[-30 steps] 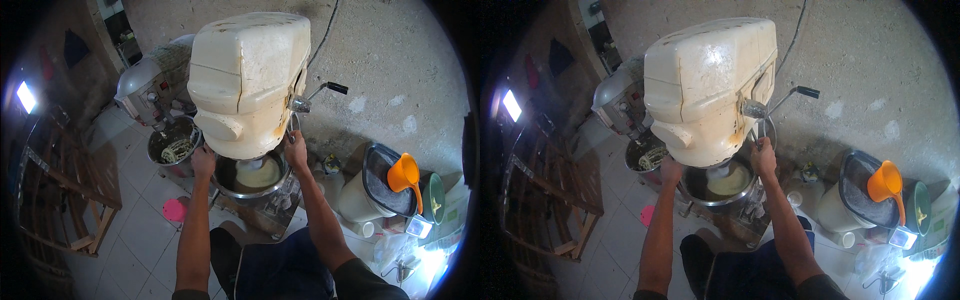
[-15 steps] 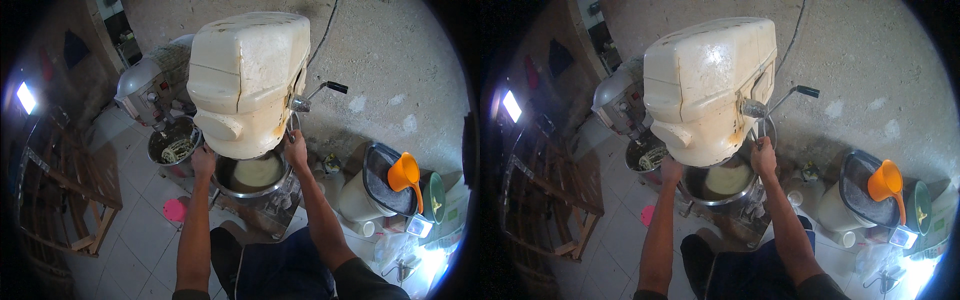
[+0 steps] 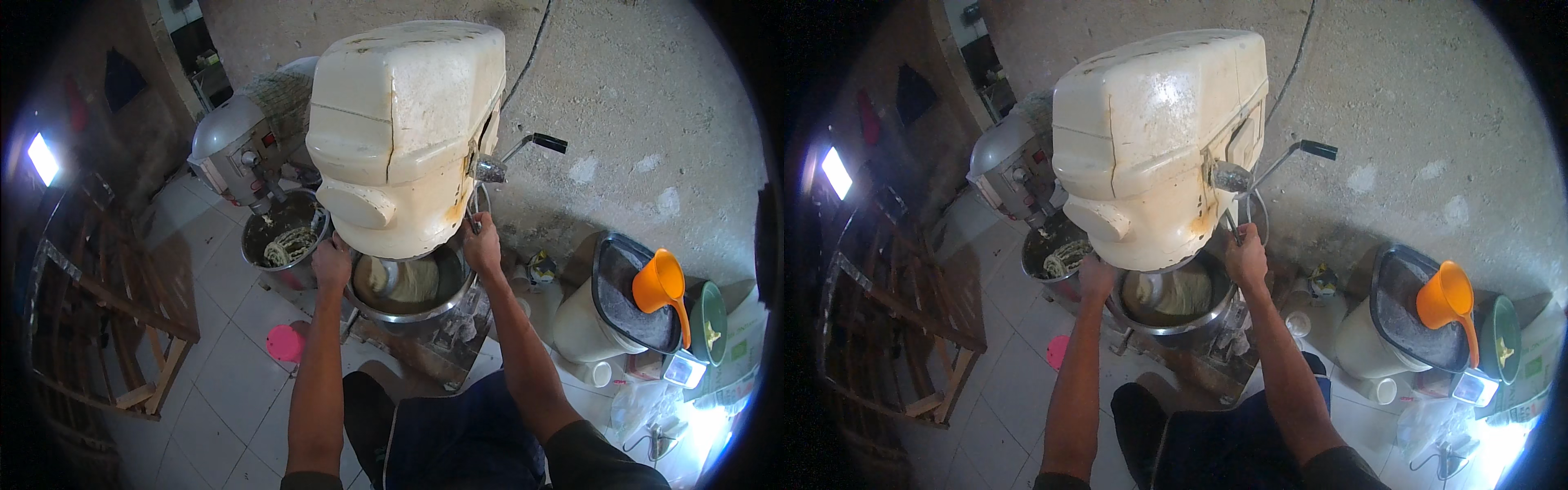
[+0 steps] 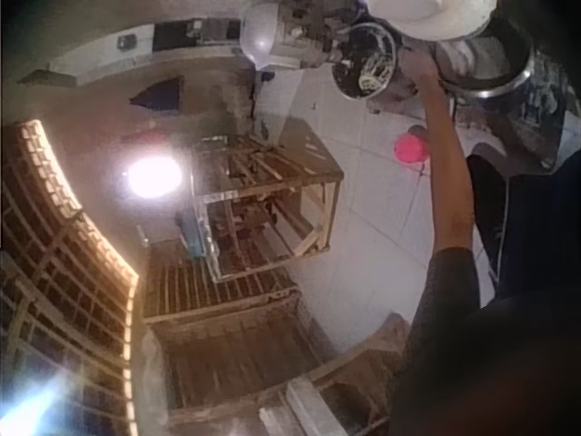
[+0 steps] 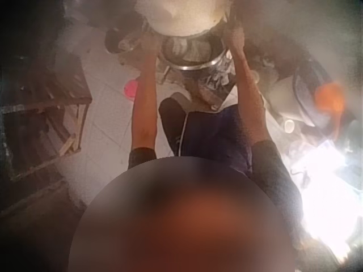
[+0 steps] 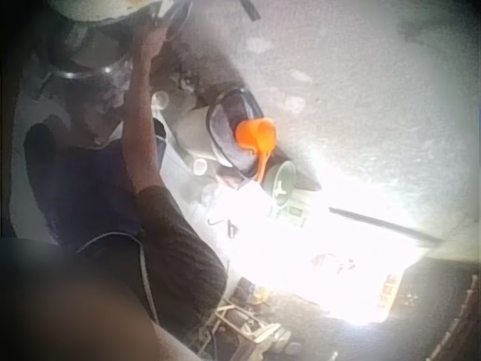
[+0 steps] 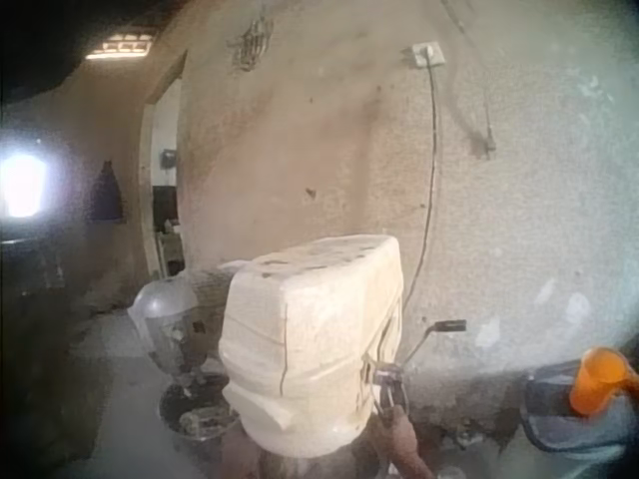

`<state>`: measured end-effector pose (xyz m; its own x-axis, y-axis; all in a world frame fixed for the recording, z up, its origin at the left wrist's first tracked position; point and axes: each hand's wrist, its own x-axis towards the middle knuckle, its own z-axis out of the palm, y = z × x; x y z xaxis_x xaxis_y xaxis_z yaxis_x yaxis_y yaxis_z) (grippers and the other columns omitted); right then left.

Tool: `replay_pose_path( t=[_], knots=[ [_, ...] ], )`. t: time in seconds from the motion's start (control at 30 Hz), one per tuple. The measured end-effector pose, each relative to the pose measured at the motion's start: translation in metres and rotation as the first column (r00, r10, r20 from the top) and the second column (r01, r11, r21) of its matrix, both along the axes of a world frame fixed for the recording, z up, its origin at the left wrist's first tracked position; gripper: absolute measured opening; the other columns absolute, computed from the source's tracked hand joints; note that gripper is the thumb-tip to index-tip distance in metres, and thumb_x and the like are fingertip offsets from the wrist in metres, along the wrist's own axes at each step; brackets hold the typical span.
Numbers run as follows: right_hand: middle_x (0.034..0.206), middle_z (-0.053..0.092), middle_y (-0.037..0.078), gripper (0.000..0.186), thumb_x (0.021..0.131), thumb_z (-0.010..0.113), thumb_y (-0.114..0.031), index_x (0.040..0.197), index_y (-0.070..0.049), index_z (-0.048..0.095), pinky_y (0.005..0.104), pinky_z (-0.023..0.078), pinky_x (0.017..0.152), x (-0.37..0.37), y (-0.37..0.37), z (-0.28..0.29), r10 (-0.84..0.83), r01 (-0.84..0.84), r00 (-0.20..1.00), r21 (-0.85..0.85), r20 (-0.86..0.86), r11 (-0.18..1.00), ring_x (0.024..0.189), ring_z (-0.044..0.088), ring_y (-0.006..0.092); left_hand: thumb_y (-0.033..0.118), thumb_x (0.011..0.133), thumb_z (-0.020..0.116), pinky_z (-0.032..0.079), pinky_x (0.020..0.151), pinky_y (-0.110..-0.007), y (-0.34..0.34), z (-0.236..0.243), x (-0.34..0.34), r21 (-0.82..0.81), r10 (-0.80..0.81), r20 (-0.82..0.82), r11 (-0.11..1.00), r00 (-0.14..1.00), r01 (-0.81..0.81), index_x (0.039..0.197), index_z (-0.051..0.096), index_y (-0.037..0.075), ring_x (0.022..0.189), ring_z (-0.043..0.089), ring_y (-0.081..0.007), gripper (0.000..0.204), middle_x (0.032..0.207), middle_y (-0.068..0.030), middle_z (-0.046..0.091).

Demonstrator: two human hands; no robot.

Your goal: The person measures a white powder and a yellow block on a digital scale, then adds them to a stand mixer. The person operates the mixer to combine the ingredients into a dough.

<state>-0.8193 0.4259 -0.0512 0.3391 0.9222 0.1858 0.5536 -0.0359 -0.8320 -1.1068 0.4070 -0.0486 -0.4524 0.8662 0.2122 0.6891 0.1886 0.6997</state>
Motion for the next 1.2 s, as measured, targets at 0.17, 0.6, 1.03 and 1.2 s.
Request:
replay_pose_path(
  t=[0.17,0.6,1.03,1.2],
  knots=[
    [0.105,0.063,0.020,0.031,0.090,0.061,-0.032,0.109,-0.010,0.051,0.0483,0.046,0.082,0.003,0.001,-0.005,0.002,-0.002,1.000,0.026,0.015,1.000,0.101,0.060,0.0418,0.035,0.097,0.043,0.045,0.084,-0.055,0.002,-0.002,0.000,0.007,-0.017,0.011,1.000,1.000,0.016,0.089,0.068,-0.002,0.092,0.061,-0.0481,0.046,0.092,-0.0298,0.065],
    [0.102,0.064,0.021,0.034,0.089,0.062,-0.034,0.109,-0.008,0.052,0.0479,0.046,0.080,0.002,0.002,-0.003,0.014,-0.014,1.000,0.003,-0.020,1.000,0.097,0.061,0.0414,0.036,0.096,0.043,0.045,0.085,-0.055,0.001,-0.004,-0.002,0.015,-0.011,0.015,1.000,1.000,0.011,0.090,0.068,-0.001,0.093,0.060,-0.0487,0.046,0.092,-0.0299,0.065],
    [0.104,0.063,0.021,0.035,0.089,0.061,-0.035,0.110,-0.009,0.052,0.0486,0.046,0.081,0.000,0.000,-0.001,-0.003,0.003,1.000,0.017,-0.006,1.000,0.098,0.061,0.0419,0.036,0.096,0.042,0.045,0.085,-0.055,-0.001,0.000,-0.001,-0.028,0.021,0.038,0.999,0.999,-0.020,0.091,0.068,-0.001,0.095,0.060,-0.0486,0.046,0.096,-0.0294,0.064],
    [0.102,0.063,0.021,0.033,0.090,0.060,-0.035,0.108,-0.009,0.052,0.0489,0.046,0.080,0.002,0.001,-0.004,-0.011,0.010,1.000,0.024,0.022,1.000,0.097,0.061,0.0421,0.036,0.097,0.043,0.045,0.085,-0.055,-0.003,0.004,0.003,-0.011,0.030,-0.039,0.999,0.999,-0.030,0.089,0.068,-0.001,0.093,0.060,-0.0489,0.046,0.093,-0.0292,0.065]
  ],
)
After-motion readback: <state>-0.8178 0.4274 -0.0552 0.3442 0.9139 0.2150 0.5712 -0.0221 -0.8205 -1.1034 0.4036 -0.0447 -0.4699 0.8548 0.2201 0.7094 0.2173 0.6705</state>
